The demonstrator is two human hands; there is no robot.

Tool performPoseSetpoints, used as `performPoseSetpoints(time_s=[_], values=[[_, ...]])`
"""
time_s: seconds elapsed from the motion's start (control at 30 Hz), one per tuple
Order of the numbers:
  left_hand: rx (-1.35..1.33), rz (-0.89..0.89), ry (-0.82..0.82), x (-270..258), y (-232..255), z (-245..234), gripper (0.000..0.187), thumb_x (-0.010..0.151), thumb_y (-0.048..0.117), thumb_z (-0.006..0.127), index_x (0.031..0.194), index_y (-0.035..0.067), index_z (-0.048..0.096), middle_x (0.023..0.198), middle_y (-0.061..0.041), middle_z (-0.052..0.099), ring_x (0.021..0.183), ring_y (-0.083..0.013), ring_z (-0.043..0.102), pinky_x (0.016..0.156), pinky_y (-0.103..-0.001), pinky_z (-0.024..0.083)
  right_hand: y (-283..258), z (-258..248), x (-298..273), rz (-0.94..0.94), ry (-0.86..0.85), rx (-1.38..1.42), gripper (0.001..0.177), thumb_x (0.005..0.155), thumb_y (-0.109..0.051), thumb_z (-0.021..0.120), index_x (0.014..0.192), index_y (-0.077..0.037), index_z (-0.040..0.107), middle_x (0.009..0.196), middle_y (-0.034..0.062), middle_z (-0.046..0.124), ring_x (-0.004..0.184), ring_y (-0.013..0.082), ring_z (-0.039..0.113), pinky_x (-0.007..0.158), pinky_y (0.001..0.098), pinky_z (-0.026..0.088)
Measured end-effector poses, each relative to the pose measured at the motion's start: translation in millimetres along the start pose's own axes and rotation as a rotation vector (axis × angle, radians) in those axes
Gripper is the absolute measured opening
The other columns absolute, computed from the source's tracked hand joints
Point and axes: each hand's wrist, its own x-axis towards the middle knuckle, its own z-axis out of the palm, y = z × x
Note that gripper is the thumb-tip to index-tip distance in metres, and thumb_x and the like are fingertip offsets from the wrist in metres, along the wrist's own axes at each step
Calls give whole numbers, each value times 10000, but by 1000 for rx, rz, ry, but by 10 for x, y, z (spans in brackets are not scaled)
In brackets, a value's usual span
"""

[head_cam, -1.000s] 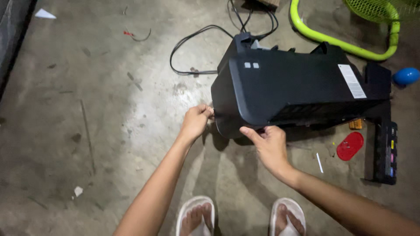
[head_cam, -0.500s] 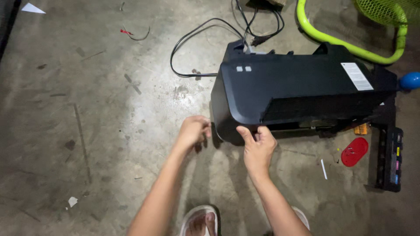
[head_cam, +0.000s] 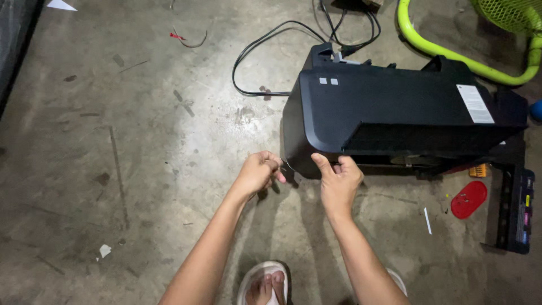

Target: The person uses a screwdriver to remove and reattach screws on the side and back of a black Epson printer. They rotate the printer to access different screw locations and continue tightening screws throughout the clip.

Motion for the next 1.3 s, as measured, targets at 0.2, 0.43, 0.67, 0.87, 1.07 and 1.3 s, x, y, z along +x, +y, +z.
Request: performPoseSetpoints(time_s=[0.2,0.43,0.67,0.87,1.07,1.3], values=[[26,68,-21,23,-92,69,106,950,55,575,957,-20,649,714,-151,720,382,-85,415,366,-259,293,-11,-42,-6,-82,25,-67,508,864,-254,896,684,22,509,584,-56,425,565,37,323,479,252,278],[562,249,100,-161,277,143,159,872,85,606,909,-2,733,771,-208,748,658,-271,731,569,-399,550,-4,-52,-23,-36,-4,-40,401,859,-249,877,736,30,617,596,-61,504,566,22,377,487,232,330],[1180,385,171,-362,486,234,188,841,114,610,957,39,737,900,-265,709,889,-456,682,806,-535,536,102,-42,-67,-39,-53,60,305,861,-201,866,799,39,689,690,-86,590,625,2,440,535,206,380],[711,225,233,-66,203,258,146,831,82,608,849,11,734,723,-218,716,695,-326,731,673,-452,567,214,12,-102,-27,-20,100,266,834,-187,862,822,25,703,722,-91,631,635,-6,481,558,198,424],[522,122,257,299,-49,307,204,890,93,554,837,-16,718,616,-138,702,559,-210,711,597,-392,573,273,-38,-23,-96,-52,-18,328,837,-216,871,748,15,656,633,-101,547,596,9,408,516,246,365],[599,153,265,474,-209,231,182,870,124,593,843,2,725,650,-166,733,609,-238,753,668,-377,586,372,46,-63,36,-26,-2,415,824,-201,894,680,25,577,603,-83,398,583,42,304,500,278,265]])
